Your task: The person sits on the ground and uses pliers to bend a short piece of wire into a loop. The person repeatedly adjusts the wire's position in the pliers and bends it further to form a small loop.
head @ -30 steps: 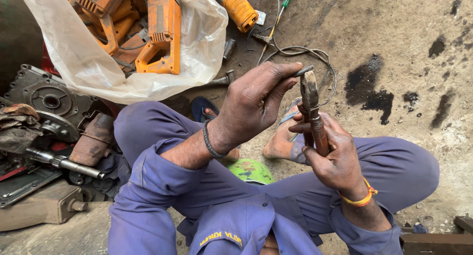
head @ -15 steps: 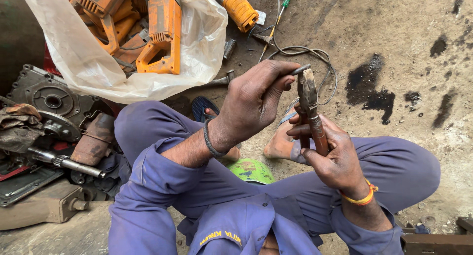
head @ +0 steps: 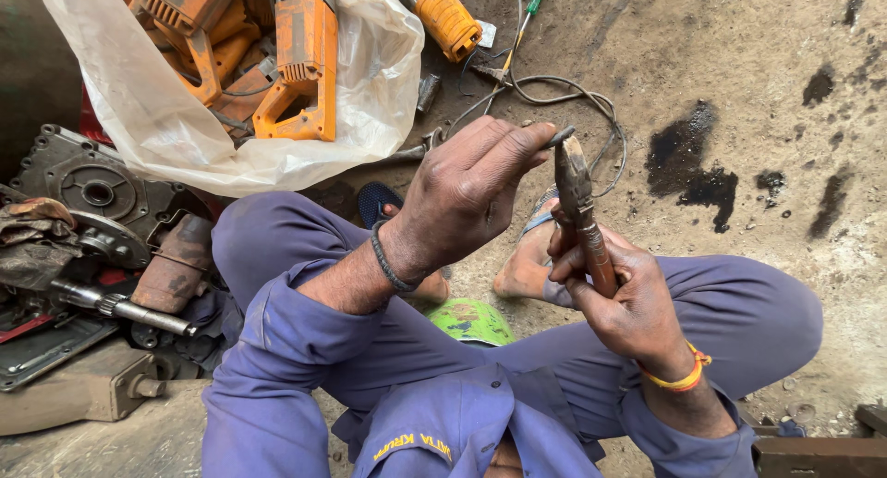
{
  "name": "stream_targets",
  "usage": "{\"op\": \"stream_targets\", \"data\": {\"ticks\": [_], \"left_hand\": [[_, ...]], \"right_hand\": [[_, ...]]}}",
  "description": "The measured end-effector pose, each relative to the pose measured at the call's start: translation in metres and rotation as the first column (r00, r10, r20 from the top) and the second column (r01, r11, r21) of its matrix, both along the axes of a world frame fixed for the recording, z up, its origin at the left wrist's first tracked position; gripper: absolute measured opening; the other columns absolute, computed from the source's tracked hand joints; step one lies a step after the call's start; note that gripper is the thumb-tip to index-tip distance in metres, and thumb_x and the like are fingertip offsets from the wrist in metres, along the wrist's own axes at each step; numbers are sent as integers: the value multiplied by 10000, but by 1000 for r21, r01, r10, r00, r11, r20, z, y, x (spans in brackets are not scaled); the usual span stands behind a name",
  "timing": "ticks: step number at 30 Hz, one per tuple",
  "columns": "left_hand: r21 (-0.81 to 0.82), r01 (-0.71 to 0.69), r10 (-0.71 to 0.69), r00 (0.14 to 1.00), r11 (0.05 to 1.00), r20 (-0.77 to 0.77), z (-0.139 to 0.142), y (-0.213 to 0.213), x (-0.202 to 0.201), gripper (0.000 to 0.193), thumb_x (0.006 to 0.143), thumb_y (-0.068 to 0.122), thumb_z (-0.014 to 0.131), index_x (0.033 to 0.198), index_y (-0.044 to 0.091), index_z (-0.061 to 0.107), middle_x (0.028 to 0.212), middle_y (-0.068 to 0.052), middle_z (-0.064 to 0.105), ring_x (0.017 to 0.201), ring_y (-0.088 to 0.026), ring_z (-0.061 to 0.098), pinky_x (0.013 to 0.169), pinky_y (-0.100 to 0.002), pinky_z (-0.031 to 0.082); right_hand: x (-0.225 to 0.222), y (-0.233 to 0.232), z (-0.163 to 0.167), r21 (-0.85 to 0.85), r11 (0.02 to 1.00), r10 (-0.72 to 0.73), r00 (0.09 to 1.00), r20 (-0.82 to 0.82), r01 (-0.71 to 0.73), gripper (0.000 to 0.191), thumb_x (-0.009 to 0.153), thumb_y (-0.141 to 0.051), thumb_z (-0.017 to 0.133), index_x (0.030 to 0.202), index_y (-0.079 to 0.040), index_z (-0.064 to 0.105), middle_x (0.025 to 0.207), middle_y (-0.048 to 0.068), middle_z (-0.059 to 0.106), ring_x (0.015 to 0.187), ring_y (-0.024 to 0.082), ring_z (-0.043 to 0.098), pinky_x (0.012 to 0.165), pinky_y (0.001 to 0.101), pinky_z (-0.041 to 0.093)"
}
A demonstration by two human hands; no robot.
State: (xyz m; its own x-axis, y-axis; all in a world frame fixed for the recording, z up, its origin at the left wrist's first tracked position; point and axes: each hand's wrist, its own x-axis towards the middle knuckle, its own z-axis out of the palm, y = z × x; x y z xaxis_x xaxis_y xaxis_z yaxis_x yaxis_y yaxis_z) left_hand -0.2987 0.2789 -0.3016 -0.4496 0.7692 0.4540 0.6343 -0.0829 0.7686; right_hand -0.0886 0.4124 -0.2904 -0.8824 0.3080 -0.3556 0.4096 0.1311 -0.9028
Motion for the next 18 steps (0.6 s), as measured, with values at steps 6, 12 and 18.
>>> {"op": "stream_targets", "data": {"ticks": [6, 12, 18], "left_hand": [[3, 6, -6, 999, 1000, 46, 1, 4, 4, 307, 1027, -11, 699, 1310, 54, 601, 1031, -104, 652, 880, -265, 664, 768, -360, 549], [20, 30, -30, 999, 999, 36, 3, 2, 2, 321, 1027, -13, 696, 1325, 43, 591, 1052, -110, 653, 895, -273, 661, 781, -364, 548], [30, 46, -48, 998, 998, 47, 2, 0, 0, 332, 1001, -32, 709, 1304, 45, 597, 1059, -114, 658, 922, -268, 679, 790, -358, 563]], "right_hand": [[-8, 0, 4, 5, 1000, 10, 998, -59, -10, 416, 714, 93, 564, 1087, 12, 730, 1350, 100, 633, 1257, 198, 616, 1031, 315, 478], [-12, -1, 7, 13, 1000, 25, 995, -100, -24, 435, 706, 110, 551, 1095, 15, 723, 1371, 107, 621, 1291, 208, 609, 1063, 337, 469], [-14, -11, 3, 148, 989, -4, 991, -136, 25, 298, 736, 139, 551, 957, 9, 702, 1175, 102, 661, 1099, 189, 675, 933, 325, 536]]}}
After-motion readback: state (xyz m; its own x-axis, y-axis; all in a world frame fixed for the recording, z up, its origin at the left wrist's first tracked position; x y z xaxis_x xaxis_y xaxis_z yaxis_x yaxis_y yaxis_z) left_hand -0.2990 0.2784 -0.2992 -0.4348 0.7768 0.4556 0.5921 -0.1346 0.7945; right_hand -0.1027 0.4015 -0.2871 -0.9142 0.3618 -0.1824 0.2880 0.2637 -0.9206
